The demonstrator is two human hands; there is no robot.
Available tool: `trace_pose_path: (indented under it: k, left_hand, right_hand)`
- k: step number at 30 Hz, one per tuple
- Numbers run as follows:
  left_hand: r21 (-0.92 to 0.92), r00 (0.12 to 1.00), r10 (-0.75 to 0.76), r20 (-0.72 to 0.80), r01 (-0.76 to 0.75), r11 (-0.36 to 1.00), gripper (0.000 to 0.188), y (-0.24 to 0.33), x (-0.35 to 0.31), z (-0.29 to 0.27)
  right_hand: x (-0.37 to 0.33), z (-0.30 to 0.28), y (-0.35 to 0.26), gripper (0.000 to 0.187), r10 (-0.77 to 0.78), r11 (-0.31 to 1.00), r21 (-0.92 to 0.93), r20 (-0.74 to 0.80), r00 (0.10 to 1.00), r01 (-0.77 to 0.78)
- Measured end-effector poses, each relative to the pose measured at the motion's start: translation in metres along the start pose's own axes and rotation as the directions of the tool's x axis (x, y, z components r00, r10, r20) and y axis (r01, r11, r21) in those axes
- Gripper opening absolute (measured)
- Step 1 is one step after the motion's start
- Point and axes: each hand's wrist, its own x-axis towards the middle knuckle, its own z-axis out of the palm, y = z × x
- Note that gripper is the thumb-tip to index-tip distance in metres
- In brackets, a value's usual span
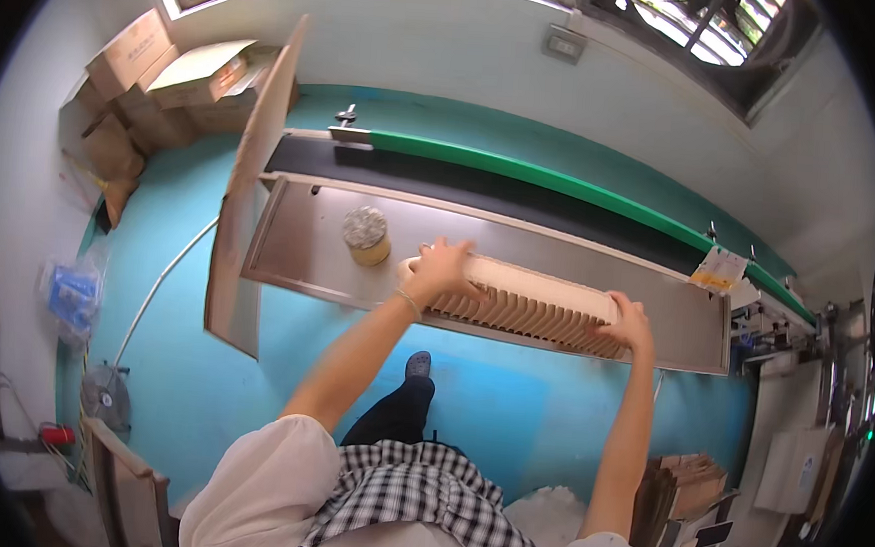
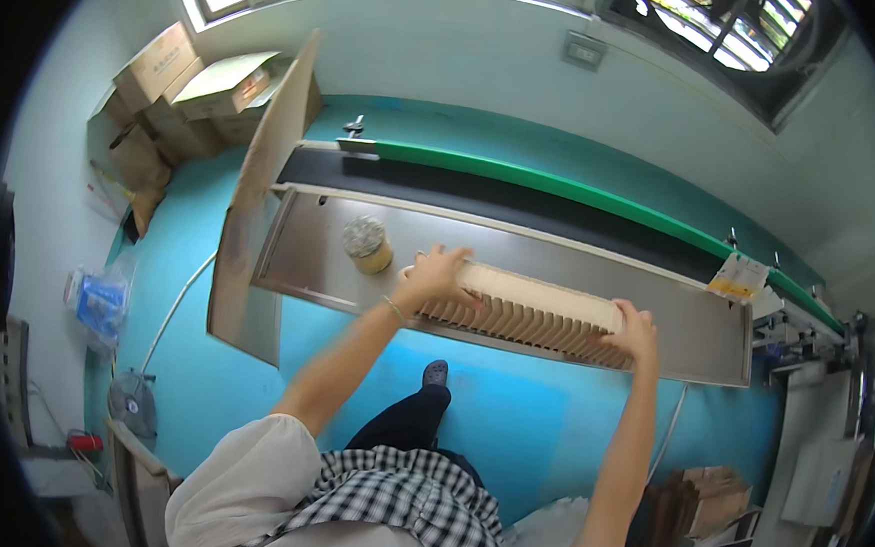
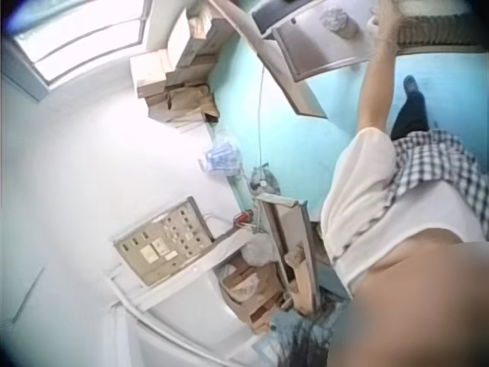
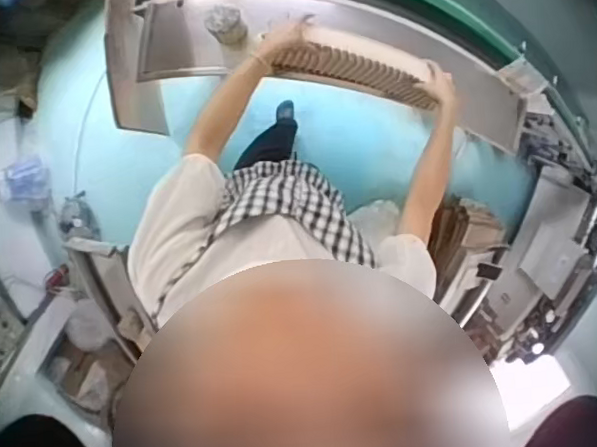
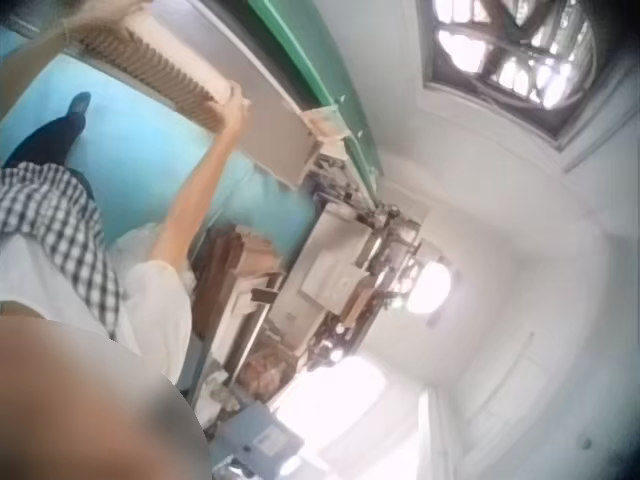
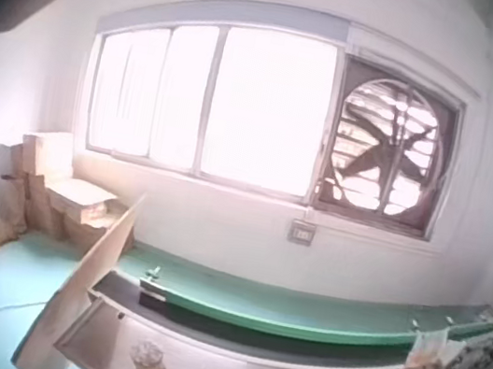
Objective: Organizing and stacking paper cup or sleeve products on a factory production line.
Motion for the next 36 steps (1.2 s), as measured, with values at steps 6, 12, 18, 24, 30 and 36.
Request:
trace_pose_path:
  k: [6,12,18,24,30,36]
  left_hand:
    - [-0.463,0.921,-0.375,-0.106,0.288,0.838,0.099,-0.014,0.060,-0.049]
    - [-0.416,0.879,-0.129,-0.459,-0.085,0.906,0.082,-0.015,0.016,0.007]
    - [-0.178,0.799,-0.215,-0.562,0.137,0.974,0.079,0.011,-0.013,-0.003]
    - [0.345,0.743,0.001,-0.669,0.309,0.886,0.060,0.069,0.004,0.003]
    - [0.061,0.781,0.572,-0.250,-0.577,0.815,0.070,0.209,0.107,0.030]
    - [-0.137,0.751,0.549,0.367,-0.540,0.831,0.079,0.208,0.192,0.061]
  right_hand:
    - [0.065,-0.023,0.101,0.089,0.313,0.742,0.617,0.030,0.949,-0.264]
    - [0.033,0.034,0.149,0.054,0.194,0.600,0.795,-0.035,0.980,-0.090]
    - [0.041,0.020,0.021,0.052,0.041,0.637,0.771,-0.020,0.999,-0.011]
    - [0.093,0.052,0.043,0.048,-0.054,0.961,0.203,-0.531,0.846,0.188]
    - [0.112,0.034,0.030,0.041,0.126,0.420,0.906,0.005,0.992,-0.058]
    - [0.100,0.023,0.049,0.033,0.081,0.152,0.955,0.245,0.966,-0.255]
